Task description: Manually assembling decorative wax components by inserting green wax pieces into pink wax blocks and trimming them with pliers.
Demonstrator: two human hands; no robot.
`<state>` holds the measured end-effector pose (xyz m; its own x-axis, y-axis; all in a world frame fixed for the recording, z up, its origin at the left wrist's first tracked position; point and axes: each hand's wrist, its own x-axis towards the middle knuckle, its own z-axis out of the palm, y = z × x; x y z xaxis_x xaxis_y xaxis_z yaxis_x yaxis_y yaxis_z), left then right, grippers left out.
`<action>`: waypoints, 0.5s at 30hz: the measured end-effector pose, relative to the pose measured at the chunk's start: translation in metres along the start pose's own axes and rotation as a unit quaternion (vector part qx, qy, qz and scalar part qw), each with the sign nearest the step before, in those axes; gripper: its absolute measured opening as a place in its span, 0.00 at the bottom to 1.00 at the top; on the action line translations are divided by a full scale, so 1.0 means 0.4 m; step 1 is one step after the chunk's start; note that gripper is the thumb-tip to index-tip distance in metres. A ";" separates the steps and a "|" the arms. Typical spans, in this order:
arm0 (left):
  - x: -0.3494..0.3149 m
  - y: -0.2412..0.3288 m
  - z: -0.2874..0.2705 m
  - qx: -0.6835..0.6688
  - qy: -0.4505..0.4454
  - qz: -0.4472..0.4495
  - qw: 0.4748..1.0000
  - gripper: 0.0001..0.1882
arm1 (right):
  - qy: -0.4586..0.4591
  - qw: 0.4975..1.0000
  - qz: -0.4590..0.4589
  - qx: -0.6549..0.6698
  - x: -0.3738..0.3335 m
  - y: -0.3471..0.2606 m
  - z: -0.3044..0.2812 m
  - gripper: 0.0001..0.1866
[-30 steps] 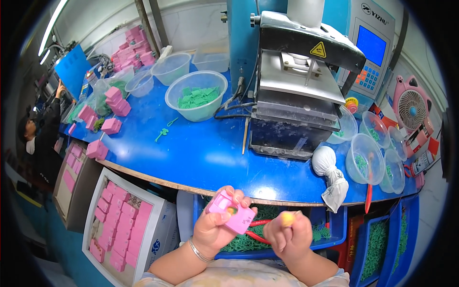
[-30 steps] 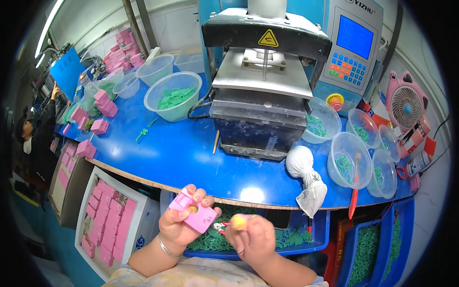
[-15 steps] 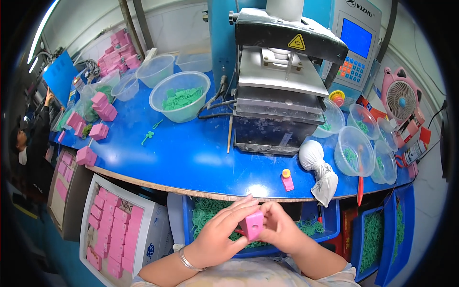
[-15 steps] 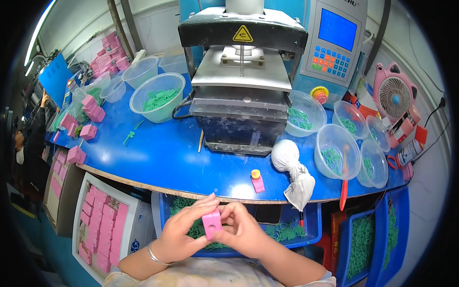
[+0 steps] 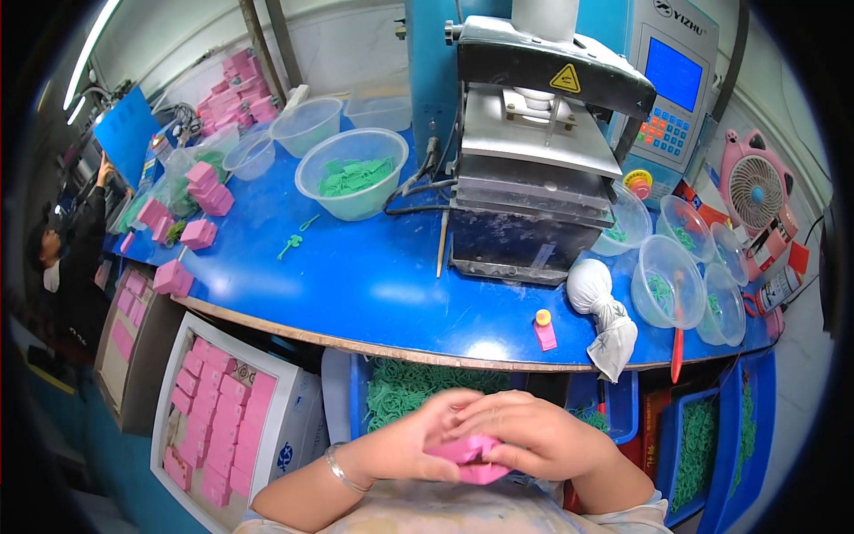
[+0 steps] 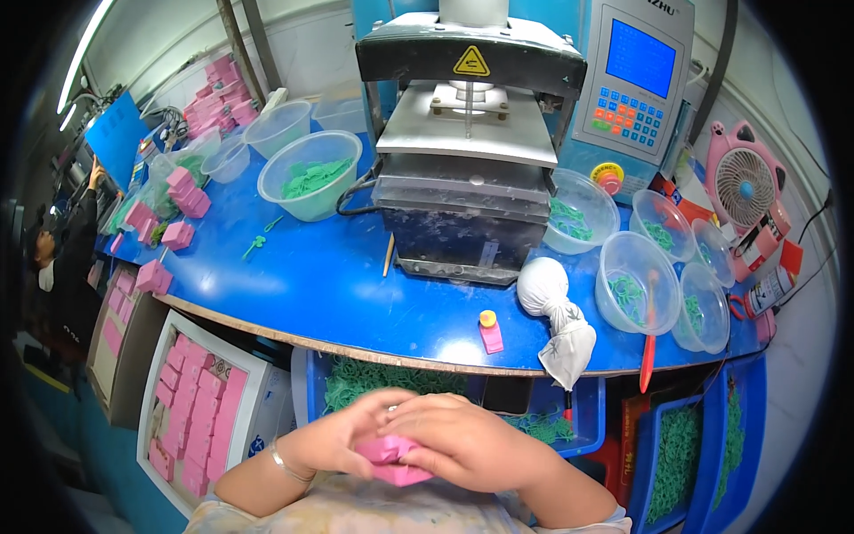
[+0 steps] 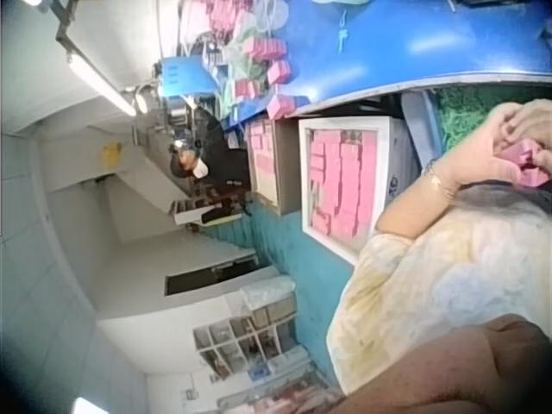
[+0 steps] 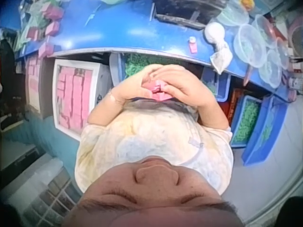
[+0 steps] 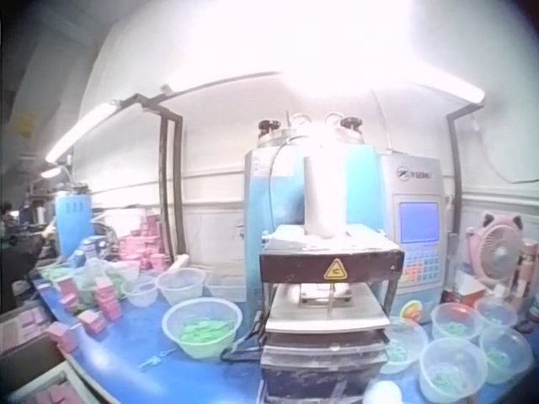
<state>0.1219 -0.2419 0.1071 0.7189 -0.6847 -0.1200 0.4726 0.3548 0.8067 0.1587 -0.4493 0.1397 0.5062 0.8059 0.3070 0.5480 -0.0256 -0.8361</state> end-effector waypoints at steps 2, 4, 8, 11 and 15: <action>-0.002 0.018 0.013 0.043 -0.014 -0.077 0.996 0.44 | 0.021 0.997 -0.005 -0.078 0.013 -0.022 -0.009 0.14; -0.004 0.001 0.002 -0.047 0.022 -0.016 0.999 0.36 | 0.137 0.980 0.004 -0.144 0.025 -0.042 0.000 0.15; 0.022 -0.008 -0.018 -0.245 0.065 0.163 0.954 0.27 | 0.038 0.985 -0.095 -0.139 0.020 -0.016 0.072 0.11; 0.033 -0.011 -0.022 -0.295 0.078 0.169 0.937 0.28 | 0.095 0.979 -0.100 -0.152 0.015 -0.019 0.133 0.10; 0.019 -0.014 -0.016 -0.248 0.084 0.129 0.957 0.29 | 0.216 0.973 0.061 -0.054 0.041 -0.026 0.100 0.18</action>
<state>0.1281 -0.2448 0.0978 0.8960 -0.4370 -0.0788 0.4226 0.7846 0.4536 0.1346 -0.4122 0.1354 0.7922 0.4696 0.3897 0.5203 -0.1862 -0.8334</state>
